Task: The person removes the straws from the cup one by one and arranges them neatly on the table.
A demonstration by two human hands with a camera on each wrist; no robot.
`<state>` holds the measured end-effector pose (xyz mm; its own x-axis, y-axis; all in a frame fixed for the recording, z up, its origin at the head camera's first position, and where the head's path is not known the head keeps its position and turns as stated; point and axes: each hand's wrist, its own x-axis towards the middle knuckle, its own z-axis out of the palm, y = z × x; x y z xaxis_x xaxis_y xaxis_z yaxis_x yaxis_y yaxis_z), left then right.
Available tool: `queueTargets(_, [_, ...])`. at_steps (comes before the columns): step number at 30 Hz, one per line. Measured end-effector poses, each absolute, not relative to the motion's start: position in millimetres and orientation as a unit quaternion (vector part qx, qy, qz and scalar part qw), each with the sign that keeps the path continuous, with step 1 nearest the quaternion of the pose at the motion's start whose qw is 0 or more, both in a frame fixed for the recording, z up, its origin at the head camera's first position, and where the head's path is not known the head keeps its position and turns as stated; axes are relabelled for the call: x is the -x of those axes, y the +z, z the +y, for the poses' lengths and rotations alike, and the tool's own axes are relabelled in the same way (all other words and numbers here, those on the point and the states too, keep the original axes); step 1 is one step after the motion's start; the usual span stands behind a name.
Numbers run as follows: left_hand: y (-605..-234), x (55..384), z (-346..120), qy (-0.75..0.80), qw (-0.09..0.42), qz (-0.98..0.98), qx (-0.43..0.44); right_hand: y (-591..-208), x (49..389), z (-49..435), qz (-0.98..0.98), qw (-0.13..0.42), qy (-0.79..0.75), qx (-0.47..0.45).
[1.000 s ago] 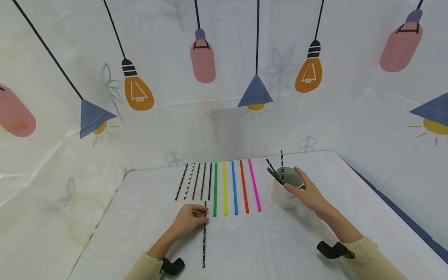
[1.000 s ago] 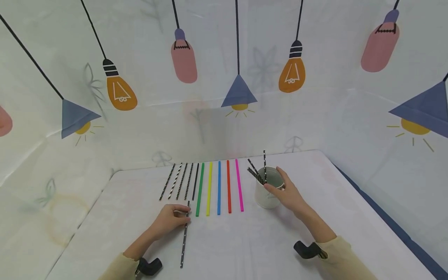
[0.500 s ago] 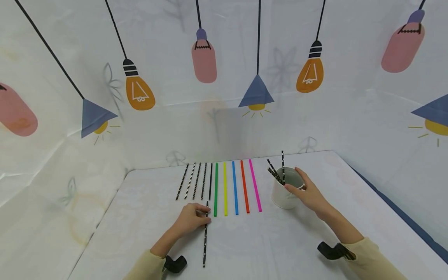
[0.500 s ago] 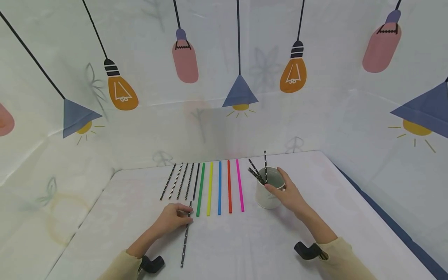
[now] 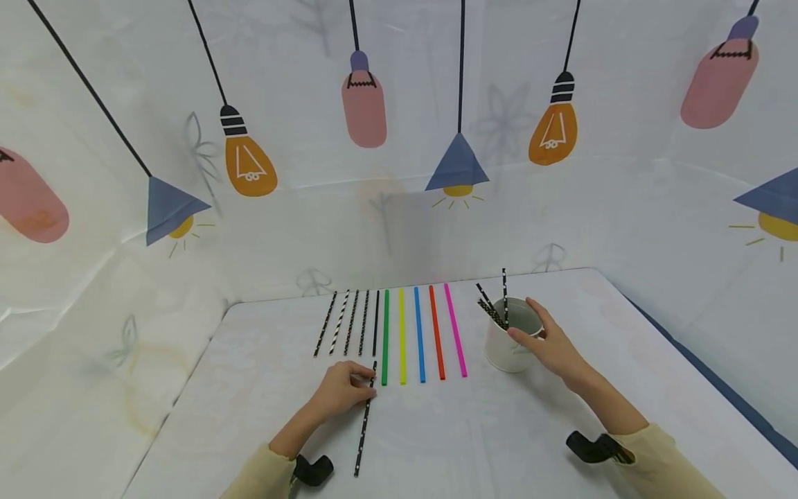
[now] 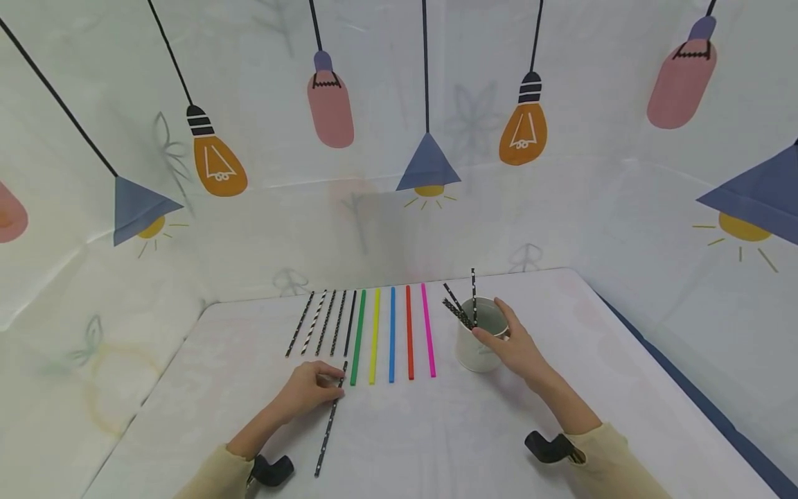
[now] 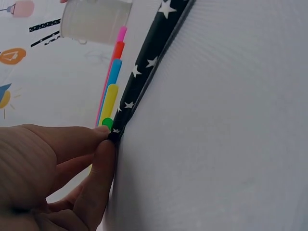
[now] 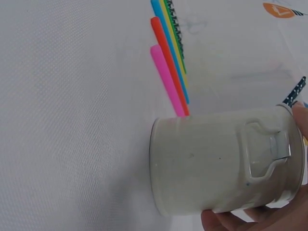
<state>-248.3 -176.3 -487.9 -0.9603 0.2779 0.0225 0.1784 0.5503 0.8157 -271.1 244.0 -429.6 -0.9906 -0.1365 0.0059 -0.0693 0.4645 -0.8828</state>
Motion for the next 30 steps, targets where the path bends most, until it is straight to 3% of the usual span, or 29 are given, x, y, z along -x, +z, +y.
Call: queueTargets(30, [-485.9, 250.2, -169.5, 0.475, 0.057, 0.873, -0.099, -432.2, 272.0, 243.7, 0.859, 0.032, -0.508, 0.057])
